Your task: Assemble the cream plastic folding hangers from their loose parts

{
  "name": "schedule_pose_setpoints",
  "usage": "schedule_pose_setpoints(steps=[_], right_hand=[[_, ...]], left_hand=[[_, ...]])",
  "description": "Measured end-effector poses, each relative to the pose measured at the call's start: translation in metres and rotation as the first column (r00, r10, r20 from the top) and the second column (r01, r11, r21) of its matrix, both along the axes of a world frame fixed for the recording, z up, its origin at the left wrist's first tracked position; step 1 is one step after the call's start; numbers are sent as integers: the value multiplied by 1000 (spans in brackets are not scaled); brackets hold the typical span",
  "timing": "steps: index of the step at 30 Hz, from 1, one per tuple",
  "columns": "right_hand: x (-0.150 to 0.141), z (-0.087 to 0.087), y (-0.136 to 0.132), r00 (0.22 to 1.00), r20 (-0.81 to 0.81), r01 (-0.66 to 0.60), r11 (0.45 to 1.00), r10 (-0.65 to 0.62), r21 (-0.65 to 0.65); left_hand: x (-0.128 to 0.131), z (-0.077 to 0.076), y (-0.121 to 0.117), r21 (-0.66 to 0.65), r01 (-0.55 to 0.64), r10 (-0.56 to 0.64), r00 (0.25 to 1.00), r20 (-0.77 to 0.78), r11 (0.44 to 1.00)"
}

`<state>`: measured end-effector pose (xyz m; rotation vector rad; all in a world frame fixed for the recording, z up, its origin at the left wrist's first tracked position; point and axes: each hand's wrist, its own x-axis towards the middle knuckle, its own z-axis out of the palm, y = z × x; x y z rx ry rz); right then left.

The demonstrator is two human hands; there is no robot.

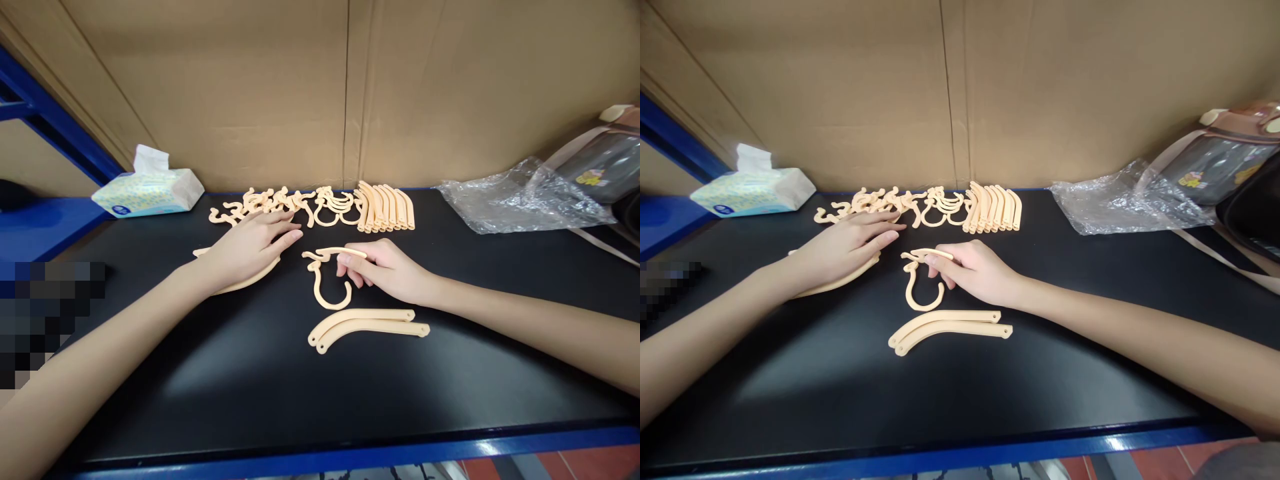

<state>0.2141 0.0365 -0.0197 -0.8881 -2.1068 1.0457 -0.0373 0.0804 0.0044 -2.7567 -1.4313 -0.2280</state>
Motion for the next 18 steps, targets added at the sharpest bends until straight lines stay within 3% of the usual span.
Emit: schedule_pose_setpoints(steps=[8, 18], right_hand=[[0, -1, 0, 1000, -1, 21, 1000, -21, -9], [0, -1, 0, 1000, -23, 2, 1000, -2, -7]], left_hand=[[-1, -1, 2, 40, -58, 60, 997, -38, 997], [-1, -1, 3, 77, -8, 12, 999, -52, 997]])
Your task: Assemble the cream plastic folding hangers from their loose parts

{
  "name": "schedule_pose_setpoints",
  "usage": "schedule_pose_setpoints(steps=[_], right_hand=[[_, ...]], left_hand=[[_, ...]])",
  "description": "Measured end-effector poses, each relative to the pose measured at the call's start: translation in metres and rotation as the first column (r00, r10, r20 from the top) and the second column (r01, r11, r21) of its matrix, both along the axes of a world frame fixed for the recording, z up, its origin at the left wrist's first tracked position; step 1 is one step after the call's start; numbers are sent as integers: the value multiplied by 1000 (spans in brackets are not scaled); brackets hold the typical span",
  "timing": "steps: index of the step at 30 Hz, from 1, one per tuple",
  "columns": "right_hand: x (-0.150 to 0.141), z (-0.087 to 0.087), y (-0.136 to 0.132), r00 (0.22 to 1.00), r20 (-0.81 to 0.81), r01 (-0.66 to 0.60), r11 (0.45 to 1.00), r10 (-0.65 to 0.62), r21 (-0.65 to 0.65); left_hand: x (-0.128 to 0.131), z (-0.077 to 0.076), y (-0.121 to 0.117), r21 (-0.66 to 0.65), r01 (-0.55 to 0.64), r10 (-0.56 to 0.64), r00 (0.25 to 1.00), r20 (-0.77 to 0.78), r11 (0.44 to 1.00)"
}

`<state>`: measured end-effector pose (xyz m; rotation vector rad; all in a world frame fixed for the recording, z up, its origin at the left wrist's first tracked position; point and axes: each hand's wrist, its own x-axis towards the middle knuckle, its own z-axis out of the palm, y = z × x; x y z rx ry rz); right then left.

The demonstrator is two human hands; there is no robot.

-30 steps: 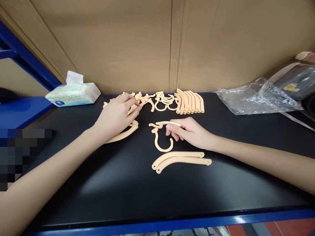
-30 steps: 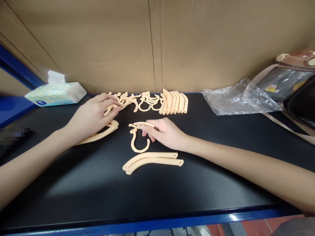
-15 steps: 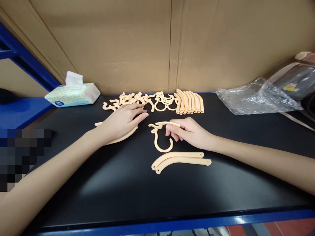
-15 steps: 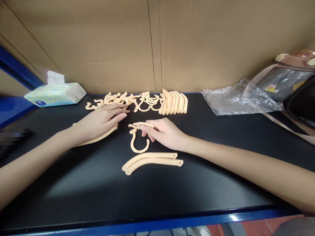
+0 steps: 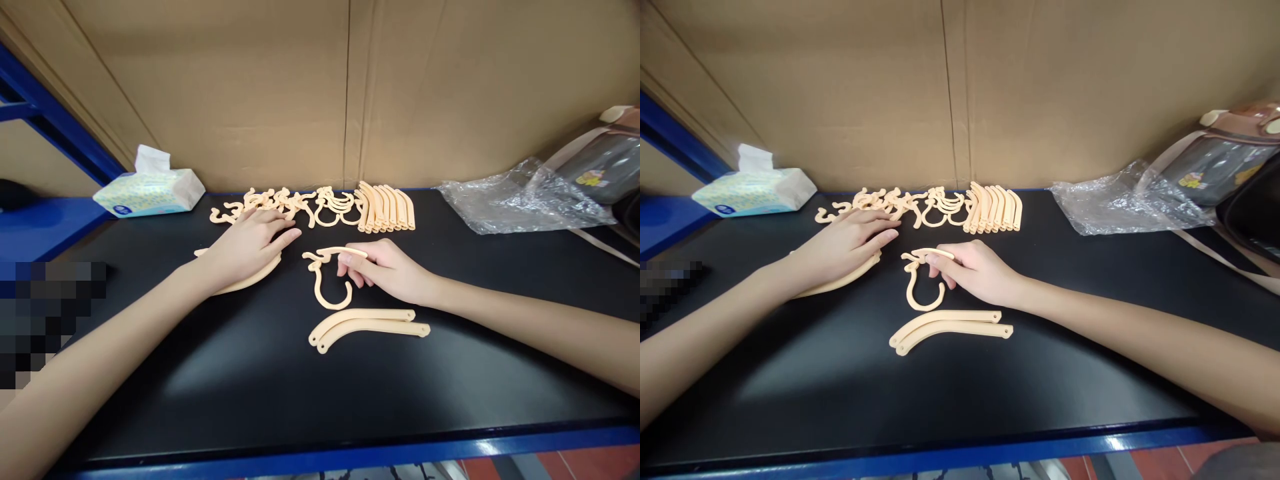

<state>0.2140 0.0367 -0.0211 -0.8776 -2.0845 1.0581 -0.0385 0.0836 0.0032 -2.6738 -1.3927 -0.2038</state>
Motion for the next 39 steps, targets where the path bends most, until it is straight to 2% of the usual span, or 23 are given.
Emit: schedule_pose_setpoints(steps=[8, 16, 23, 33, 39], right_hand=[[0, 0, 0, 1000, 1, 0, 1000, 0, 4], [1, -1, 1, 1000, 4, -2, 1000, 2, 11], [0, -1, 1, 1000, -15, 8, 1000, -8, -7], [0, -3, 2, 1000, -24, -5, 1000, 5, -2], [-1, -2, 1, 1000, -15, 4, 1000, -4, -15]], left_hand=[[-2, 6, -2, 152, -70, 63, 997, 50, 986], [-1, 9, -4, 246, -97, 63, 988, 142, 964], [4, 19, -11, 313, -162, 95, 971, 219, 936], [-5, 10, -5, 400, -95, 14, 980, 201, 912], [-10, 17, -5, 493, -74, -88, 950, 299, 867]])
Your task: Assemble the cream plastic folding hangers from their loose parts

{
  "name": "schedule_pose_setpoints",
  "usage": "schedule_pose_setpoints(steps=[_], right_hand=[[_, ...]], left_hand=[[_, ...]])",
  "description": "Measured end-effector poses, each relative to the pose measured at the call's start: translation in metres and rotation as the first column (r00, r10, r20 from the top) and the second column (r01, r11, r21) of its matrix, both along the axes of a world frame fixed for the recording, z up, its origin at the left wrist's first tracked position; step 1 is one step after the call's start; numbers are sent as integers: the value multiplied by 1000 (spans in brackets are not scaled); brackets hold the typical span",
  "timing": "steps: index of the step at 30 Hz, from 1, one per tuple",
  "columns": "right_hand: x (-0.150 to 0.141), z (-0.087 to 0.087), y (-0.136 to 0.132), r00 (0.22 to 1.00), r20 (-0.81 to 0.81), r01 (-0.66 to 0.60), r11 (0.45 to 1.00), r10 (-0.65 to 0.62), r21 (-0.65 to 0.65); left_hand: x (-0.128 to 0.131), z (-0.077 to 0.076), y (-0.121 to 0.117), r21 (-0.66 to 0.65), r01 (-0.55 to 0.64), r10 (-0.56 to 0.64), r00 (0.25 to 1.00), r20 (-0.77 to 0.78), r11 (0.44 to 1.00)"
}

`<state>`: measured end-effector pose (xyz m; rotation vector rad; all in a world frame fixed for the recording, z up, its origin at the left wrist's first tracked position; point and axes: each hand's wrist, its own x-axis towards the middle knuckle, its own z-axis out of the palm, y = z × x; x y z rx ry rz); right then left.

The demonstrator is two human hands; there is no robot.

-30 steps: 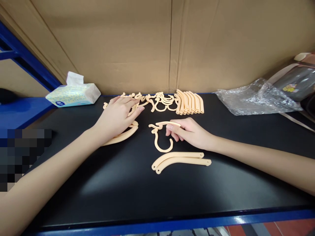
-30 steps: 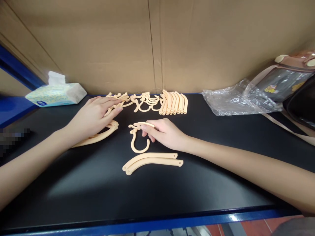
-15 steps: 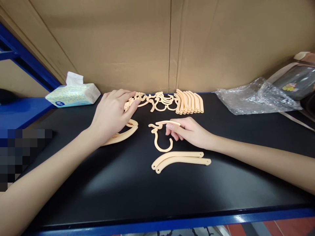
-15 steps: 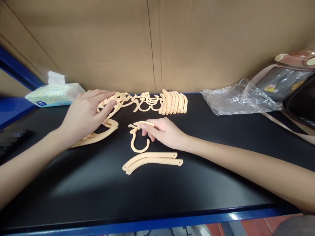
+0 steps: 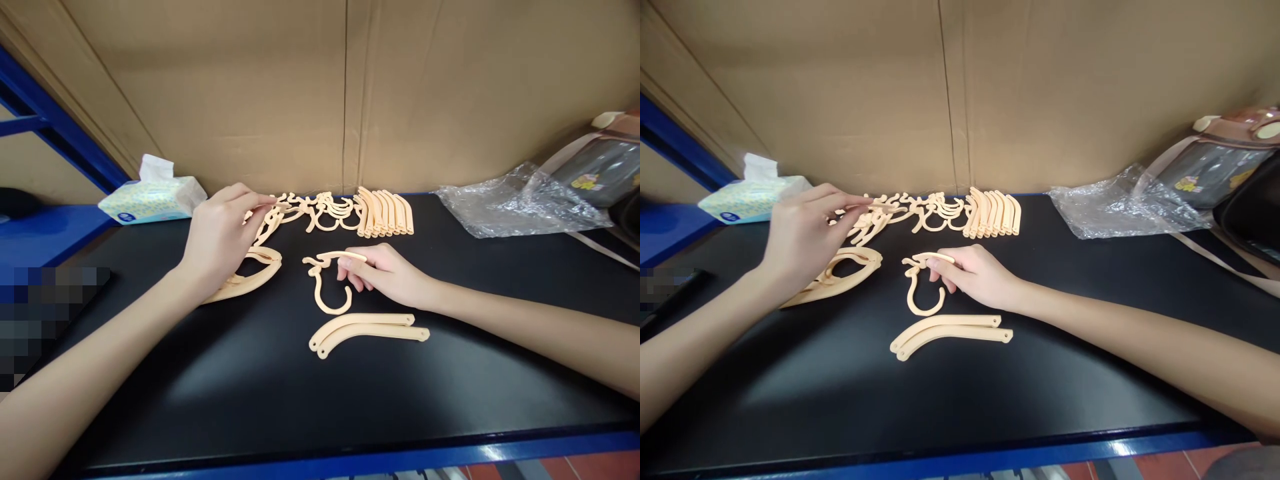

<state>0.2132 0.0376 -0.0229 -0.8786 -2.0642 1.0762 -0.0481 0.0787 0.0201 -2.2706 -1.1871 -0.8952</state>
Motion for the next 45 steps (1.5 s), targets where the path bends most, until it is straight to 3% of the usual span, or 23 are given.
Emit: schedule_pose_setpoints(steps=[3, 9, 13, 19, 25, 28, 32, 45], right_hand=[[0, -1, 0, 998, 38, 50, 999, -50, 1], [1, -4, 7, 946, 86, 304, 947, -313, 106], [1, -4, 10, 929, 75, 348, 925, -363, 154], [1, -7, 12, 925, 25, 370, 914, -379, 168], [2, -6, 11, 938, -14, 339, 912, -346, 231], [0, -3, 7, 952, -117, 297, 946, -283, 128], [-2, 1, -2, 945, -300, 123, 991, -133, -54], [-1, 6, 1, 966, -256, -11, 981, -40, -192]], left_hand=[[3, 4, -3, 76, 52, -55, 998, 28, 996], [14, 5, -13, 278, 203, -200, 979, -39, 939], [22, 3, -22, 373, 324, -297, 946, -130, 869], [29, 0, -34, 382, 491, -406, 868, -284, 783], [27, -2, -39, 275, 490, -400, 857, -324, 827], [26, -6, -38, 199, 509, -449, 848, -280, 838], [27, -10, -35, 131, 508, -452, 838, -307, 851], [32, -5, -33, 63, 435, -362, 814, -455, 898]])
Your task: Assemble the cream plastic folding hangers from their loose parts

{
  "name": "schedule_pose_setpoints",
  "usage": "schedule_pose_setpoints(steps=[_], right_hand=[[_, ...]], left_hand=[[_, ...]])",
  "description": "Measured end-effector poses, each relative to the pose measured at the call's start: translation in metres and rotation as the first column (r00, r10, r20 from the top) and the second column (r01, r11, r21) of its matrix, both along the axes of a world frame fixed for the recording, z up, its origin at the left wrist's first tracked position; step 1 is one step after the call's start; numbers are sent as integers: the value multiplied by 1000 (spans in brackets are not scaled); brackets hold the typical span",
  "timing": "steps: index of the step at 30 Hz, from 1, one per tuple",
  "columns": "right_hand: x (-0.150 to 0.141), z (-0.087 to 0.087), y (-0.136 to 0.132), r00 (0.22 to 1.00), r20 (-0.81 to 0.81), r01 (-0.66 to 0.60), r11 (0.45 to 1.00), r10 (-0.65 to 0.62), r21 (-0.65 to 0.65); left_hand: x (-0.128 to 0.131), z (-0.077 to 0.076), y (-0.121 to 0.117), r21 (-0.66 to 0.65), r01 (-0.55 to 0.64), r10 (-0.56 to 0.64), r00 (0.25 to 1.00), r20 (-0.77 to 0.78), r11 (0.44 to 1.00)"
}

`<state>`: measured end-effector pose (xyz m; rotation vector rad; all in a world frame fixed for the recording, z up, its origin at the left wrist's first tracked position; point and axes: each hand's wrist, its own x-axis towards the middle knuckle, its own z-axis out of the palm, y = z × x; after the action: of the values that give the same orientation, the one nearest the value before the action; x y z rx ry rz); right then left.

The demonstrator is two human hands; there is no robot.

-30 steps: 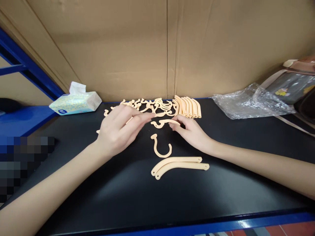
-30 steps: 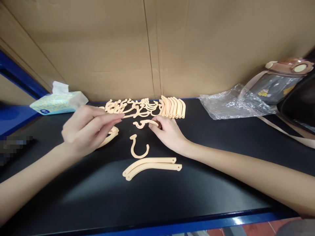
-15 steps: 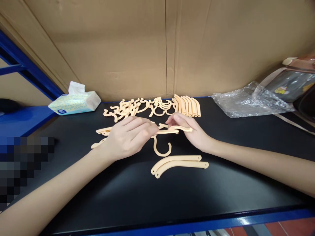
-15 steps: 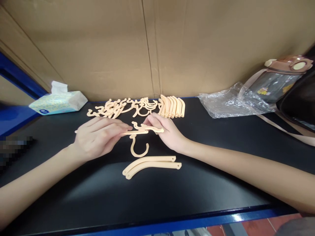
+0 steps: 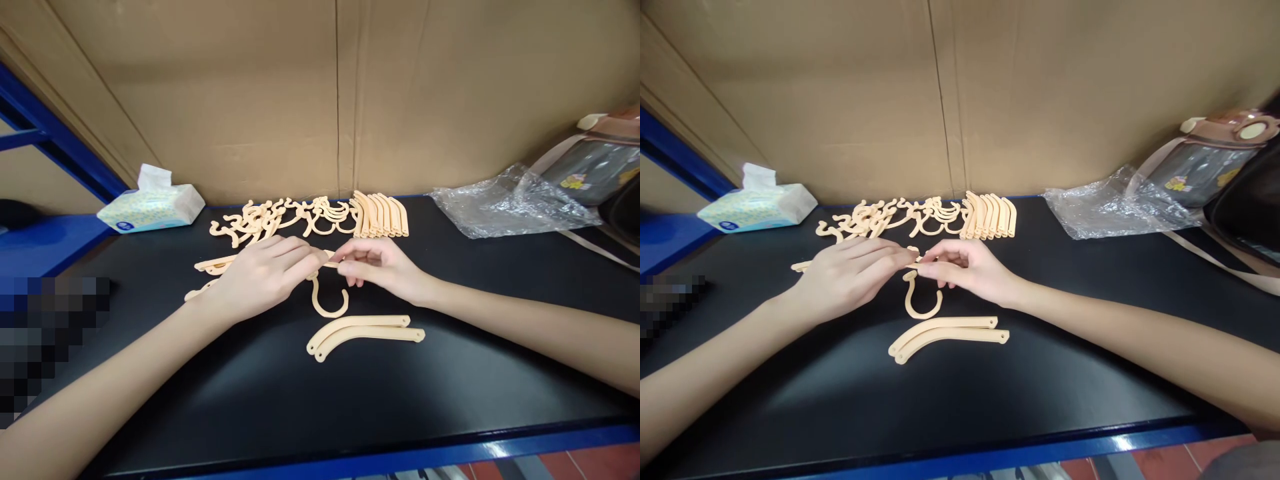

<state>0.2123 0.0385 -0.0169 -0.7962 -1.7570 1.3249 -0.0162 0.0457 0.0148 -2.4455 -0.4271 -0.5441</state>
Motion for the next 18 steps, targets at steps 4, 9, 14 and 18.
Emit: schedule_pose_setpoints(steps=[4, 9, 14, 18], right_hand=[[-3, -3, 0, 999, 19, 45, 996, -47, 79], [0, -7, 4, 986, 4, 165, 976, -167, 141], [1, -9, 7, 961, -29, 277, 950, -276, 142], [1, -9, 7, 969, 9, 244, 958, -248, 149]], left_hand=[[1, -2, 3, -69, -65, 64, 998, -25, 995], [-1, -5, 6, -235, -181, 202, 977, 66, 955], [-2, -4, 8, -292, -201, 221, 975, 38, 935], [2, -3, 6, -232, -181, 191, 981, 23, 956]])
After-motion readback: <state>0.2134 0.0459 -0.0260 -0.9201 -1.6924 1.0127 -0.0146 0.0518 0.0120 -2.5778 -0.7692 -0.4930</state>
